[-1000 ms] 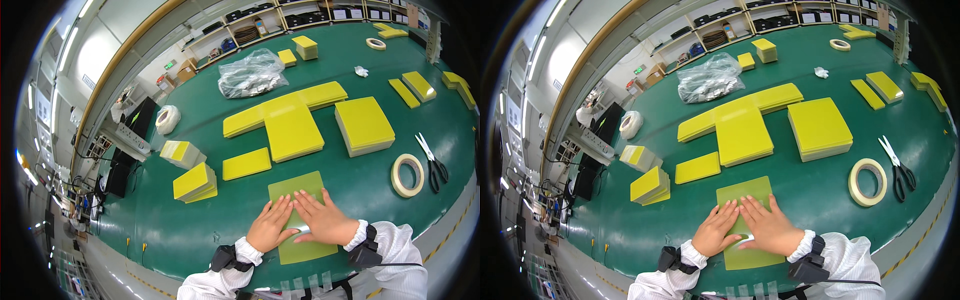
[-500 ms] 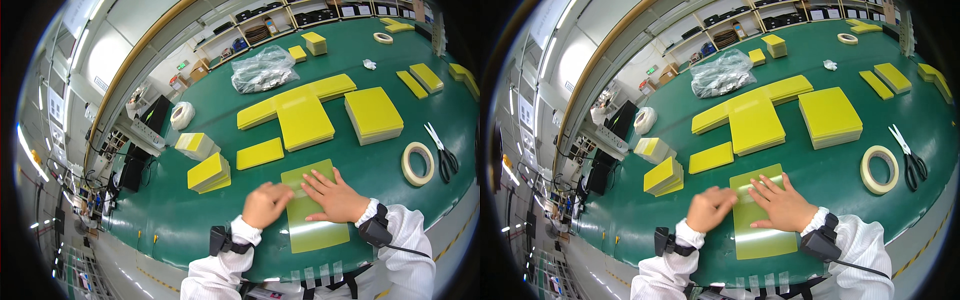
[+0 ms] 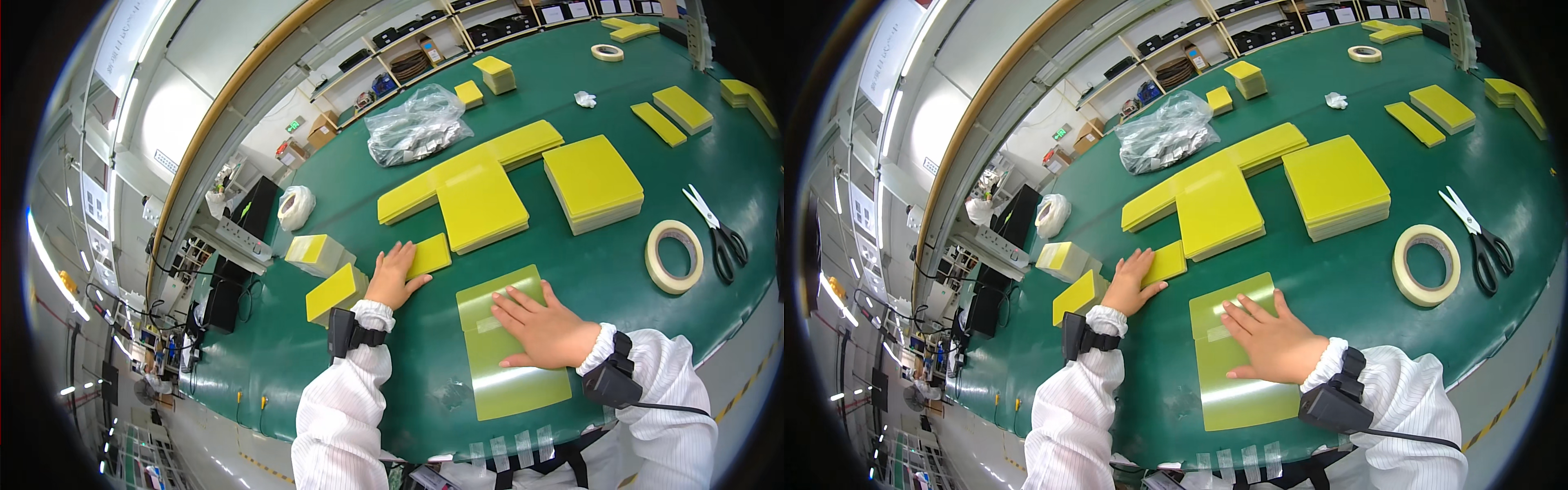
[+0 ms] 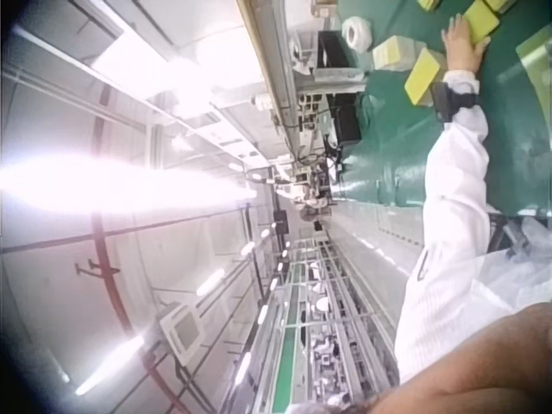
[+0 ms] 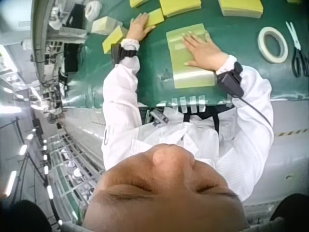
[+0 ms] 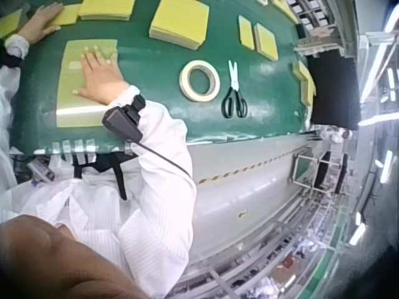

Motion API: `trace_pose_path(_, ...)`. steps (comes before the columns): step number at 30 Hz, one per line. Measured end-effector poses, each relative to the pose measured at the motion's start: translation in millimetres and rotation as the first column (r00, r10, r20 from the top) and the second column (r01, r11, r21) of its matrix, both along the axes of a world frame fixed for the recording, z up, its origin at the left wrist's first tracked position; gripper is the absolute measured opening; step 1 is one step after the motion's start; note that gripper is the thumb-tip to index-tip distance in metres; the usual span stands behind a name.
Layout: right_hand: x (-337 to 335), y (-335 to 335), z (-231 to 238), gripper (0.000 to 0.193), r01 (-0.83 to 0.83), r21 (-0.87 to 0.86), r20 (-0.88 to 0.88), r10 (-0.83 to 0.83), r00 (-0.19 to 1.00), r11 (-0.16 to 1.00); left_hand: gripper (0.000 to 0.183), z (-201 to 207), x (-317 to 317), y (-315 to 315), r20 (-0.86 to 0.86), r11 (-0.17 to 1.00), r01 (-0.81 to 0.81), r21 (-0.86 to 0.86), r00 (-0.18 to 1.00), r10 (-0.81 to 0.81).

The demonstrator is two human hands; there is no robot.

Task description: Applying adhesive tape to green electronic panels and stacking them in a manufacturing facility.

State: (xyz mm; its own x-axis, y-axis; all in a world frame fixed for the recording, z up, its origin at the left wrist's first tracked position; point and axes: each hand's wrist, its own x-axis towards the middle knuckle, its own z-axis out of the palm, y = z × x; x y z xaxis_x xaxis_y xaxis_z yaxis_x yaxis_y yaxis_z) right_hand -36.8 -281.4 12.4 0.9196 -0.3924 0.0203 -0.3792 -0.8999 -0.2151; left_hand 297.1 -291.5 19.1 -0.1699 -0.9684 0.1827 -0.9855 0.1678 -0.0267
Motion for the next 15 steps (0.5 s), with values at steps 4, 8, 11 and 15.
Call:
trace_pose_path(4, -0.3, -1.5, -2.4, 0.082, 0.012, 0.006, 0.02, -0.012, 1.0, 1.0, 0.058, -14.2, -2.4, 4.5, 0.112, 0.998, 0.026, -0.051, 0.993, -0.02)
trace_pose_path(8, 2.8, -2.2, -3.4, 0.083, -0.004, -0.006, 0.03, 0.004, 1.0, 1.0, 0.043, -12.3, 3.4, 11.3, 0.304, 0.972, 0.177, -0.156, 0.945, -0.123)
trace_pose_path(11, 2.9, -2.4, -3.1, 0.083, -0.005, 0.004, 0.029, 0.005, 1.0, 1.0, 0.042, -4.8, -1.3, 18.1, 0.326, 0.952, 0.242, -0.186, 0.93, -0.173)
trace_pose_path(15, 3.8, -6.1, -7.7, 0.074, -0.018, -0.091, 0.124, 0.029, 0.992, 0.996, 0.038, 7.3, -18.6, 32.3, 0.21, 0.923, 0.249, -0.292, 0.959, -0.192)
